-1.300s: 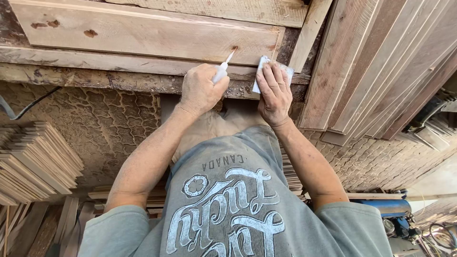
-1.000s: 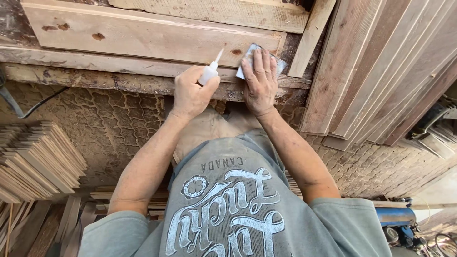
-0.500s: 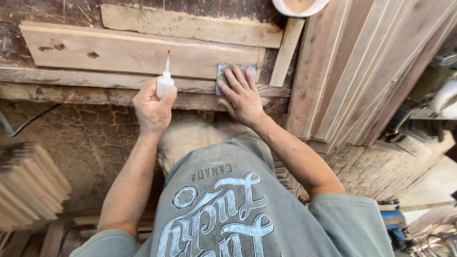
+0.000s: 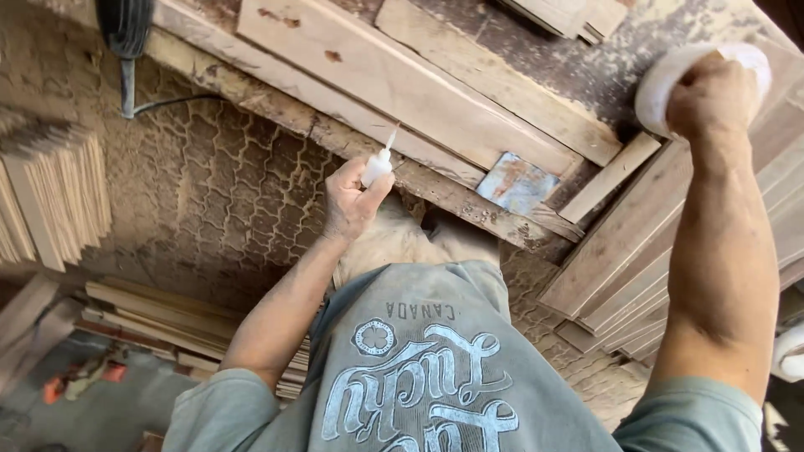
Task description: Applying glue to wooden planks and then using an angle grinder with a sanding disc to sand the surfaces.
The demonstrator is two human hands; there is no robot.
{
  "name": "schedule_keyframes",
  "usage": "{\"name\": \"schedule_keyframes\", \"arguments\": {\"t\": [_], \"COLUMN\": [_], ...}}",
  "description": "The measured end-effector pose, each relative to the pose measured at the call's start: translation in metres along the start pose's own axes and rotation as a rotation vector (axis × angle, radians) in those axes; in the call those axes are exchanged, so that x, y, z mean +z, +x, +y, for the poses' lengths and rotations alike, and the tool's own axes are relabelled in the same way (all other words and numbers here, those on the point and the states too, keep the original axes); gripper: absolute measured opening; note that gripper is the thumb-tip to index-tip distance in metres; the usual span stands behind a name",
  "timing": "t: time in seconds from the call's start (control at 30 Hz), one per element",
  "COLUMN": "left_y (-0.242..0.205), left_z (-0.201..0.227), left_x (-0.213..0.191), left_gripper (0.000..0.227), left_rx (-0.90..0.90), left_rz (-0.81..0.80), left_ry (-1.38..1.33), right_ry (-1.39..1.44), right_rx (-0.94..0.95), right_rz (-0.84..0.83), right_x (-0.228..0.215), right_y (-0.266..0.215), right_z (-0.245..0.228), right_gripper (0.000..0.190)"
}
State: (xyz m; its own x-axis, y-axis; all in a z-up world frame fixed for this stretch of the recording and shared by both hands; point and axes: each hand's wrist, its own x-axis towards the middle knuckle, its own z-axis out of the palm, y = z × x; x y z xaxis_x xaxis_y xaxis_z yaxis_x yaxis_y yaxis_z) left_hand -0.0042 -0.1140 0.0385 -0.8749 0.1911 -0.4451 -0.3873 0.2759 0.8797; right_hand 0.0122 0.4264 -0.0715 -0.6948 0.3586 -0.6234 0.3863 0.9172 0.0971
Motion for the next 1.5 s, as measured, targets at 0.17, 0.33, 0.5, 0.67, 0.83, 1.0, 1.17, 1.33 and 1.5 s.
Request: {"name": "schedule_keyframes", "arguments": {"t": [0.17, 0.33, 0.5, 0.67, 0.83, 1.0, 1.17, 1.33, 1.5], "left_y": [0.009, 0.028, 0.059, 0.08, 0.085, 0.105, 0.162, 0.186, 0.192], "left_z": [-0.006, -0.019, -0.048, -0.032, -0.055, -0.042, -0.022, -0.001, -0.003], "left_x": [-0.023, -0.038, -0.046, -0.068, -0.088, -0.119, -0.155, -0.168, -0.181], "left_gripper": [0.015, 0.018, 0.028, 0.032, 0.028, 0.02, 0.016, 0.024, 0.029], "left_rx": [0.031, 0.04, -0.164, -0.089, 0.049, 0.279, 0.493, 0.425, 0.33], "left_rz": [0.049, 0.125, 0.211, 0.183, 0.155, 0.151, 0.179, 0.061, -0.029], "left_ry": [0.026, 0.034, 0.112, 0.173, 0.129, 0.089, 0.23, 0.111, 0.03], "right_ry": [-0.118, -0.168, 0.691, 0.68, 0.679, 0.37, 0.132, 0.103, 0.466], "right_rx": [-0.083, -0.202, -0.228, -0.319, -0.532, -0.178, -0.13, -0.281, -0.288], "right_rz": [0.29, 0.774, 0.498, 0.39, 0.44, 0.578, 0.26, 0.39, 0.632], "right_x": [-0.004, -0.028, -0.02, 0.02, 0.002, 0.072, 0.106, 0.065, 0.093], "right_y": [-0.029, -0.088, -0.136, -0.121, -0.148, -0.212, -0.233, -0.225, -0.189], "right_z": [0.025, -0.023, -0.198, -0.33, -0.347, -0.244, -0.193, -0.215, -0.261], "right_gripper": [0.016, 0.013, 0.012, 0.013, 0.047, 0.114, 0.096, 0.05, 0.072]}}
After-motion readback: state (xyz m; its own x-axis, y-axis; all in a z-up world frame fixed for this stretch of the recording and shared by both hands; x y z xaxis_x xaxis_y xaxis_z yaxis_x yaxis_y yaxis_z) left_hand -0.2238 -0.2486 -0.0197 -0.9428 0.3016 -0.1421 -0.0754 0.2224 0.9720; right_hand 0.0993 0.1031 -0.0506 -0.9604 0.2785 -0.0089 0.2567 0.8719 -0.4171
